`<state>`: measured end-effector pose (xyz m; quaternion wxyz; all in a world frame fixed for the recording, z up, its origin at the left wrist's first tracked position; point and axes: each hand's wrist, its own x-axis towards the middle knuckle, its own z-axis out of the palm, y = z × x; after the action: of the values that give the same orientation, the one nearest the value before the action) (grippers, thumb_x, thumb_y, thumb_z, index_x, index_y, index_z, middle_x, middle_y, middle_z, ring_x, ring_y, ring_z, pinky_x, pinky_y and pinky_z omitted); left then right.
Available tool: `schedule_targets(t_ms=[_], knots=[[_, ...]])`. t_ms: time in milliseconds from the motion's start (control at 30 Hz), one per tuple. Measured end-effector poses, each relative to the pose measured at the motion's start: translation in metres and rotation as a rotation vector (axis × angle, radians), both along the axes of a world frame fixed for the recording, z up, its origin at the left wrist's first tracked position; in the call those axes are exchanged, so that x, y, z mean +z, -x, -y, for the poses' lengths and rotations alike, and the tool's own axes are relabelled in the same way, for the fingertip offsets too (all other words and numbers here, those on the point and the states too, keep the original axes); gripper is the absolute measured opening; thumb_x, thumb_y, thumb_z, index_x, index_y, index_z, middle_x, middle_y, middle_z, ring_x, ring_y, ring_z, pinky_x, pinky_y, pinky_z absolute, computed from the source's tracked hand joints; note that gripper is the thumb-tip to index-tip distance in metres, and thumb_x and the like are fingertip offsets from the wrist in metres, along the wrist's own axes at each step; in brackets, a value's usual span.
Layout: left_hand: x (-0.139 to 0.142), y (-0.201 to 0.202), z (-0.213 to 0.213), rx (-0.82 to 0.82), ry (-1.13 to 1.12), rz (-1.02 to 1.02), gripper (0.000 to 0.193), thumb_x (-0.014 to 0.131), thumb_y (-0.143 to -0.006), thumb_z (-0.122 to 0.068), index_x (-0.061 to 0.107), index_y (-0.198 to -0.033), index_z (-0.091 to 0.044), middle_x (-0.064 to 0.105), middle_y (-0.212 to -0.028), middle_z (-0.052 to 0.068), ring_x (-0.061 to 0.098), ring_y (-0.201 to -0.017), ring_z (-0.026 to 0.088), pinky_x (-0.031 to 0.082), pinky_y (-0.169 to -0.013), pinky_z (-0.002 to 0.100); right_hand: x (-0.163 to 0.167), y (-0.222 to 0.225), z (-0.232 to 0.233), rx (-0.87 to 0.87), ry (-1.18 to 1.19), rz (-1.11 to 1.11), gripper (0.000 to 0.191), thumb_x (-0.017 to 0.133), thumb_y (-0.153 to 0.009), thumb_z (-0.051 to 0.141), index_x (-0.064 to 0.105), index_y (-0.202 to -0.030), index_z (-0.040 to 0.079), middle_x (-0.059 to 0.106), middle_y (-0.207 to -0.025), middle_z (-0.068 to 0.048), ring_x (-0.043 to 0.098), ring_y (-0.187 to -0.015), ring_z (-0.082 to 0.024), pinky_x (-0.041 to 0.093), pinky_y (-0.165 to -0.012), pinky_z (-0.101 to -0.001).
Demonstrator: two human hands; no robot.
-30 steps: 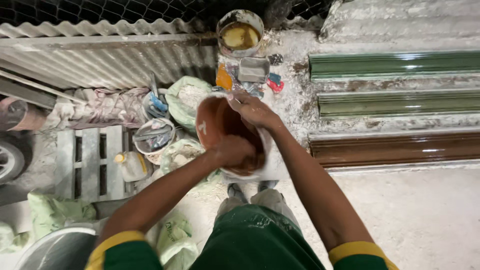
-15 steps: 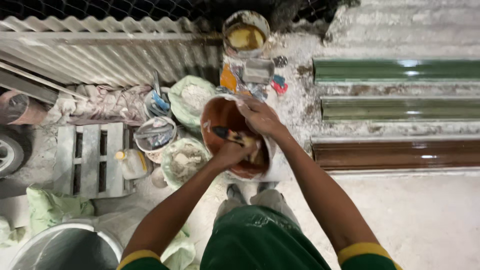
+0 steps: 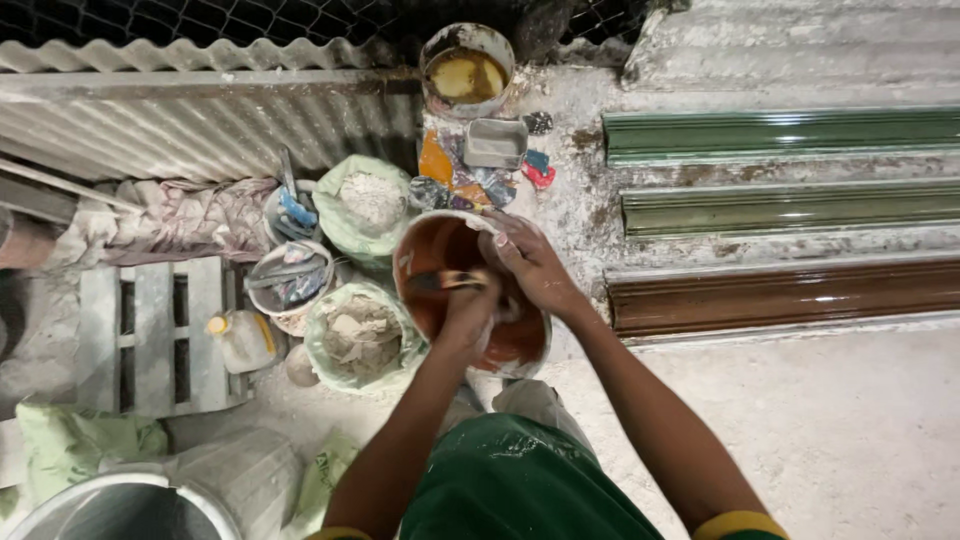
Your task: The person uses a brush to apply a clear glaze to long green and brown decorative molding pieces laid on a workbench. They then mix a white paste in a bucket with their hands, add water from a tap into a pink cup, and pour it into the bucket.
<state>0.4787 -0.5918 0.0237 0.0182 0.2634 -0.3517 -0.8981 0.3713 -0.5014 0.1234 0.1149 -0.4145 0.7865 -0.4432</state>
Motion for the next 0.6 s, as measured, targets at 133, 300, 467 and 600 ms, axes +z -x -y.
schedule_targets(t_ms=[133,300,467,600], knots=[[0.001,-0.012,-0.031,-0.084,0.851,0.131,0.022,0.06,-0.099,-0.025,0.065,-0.105,-0.005,0.07,-0.09,0.012,0.068,-0.077,0.026,0.055,-0.069,0.047,0.007,0.017,-0.01,0.075,0.001,0.189,0.048,0.048,-0.109,0.034,0.056,-0.146,0.005,0.053,-0.155,-0.013,0.046,-0.145,-0.029,0.032,-0.122,-0.0416],[-0.026,0.009,0.026,-0.609,1.641,0.039,0.016,0.062,-0.093,-0.023,0.072,-0.094,-0.01,0.071,-0.082,0.012,0.07,-0.07,0.029,0.055,-0.062,0.047,0.026,0.026,-0.007,0.126,-0.064,0.495,0.051,0.05,-0.108,0.034,0.054,-0.151,0.008,0.053,-0.154,-0.015,0.047,-0.133,-0.04,0.035,-0.113,-0.0492],[-0.034,0.046,0.028,-0.485,2.115,-0.113,0.015,0.063,-0.09,-0.021,0.076,-0.086,-0.016,0.072,-0.076,0.011,0.071,-0.063,0.03,0.053,-0.055,0.046,0.031,0.042,-0.006,0.035,-0.317,0.695,0.053,0.051,-0.107,0.032,0.055,-0.157,0.016,0.056,-0.152,-0.012,0.059,-0.105,-0.055,0.047,-0.094,-0.0564],[-0.011,0.038,0.014,-0.882,2.065,-0.432,0.014,0.065,-0.083,-0.022,0.078,-0.078,-0.021,0.074,-0.073,0.007,0.073,-0.073,0.03,0.053,-0.064,0.048,0.022,0.061,-0.002,0.382,-0.041,0.367,0.046,0.053,-0.108,0.031,0.057,-0.147,0.007,0.054,-0.156,-0.014,0.043,-0.148,-0.029,0.031,-0.123,-0.0414]])
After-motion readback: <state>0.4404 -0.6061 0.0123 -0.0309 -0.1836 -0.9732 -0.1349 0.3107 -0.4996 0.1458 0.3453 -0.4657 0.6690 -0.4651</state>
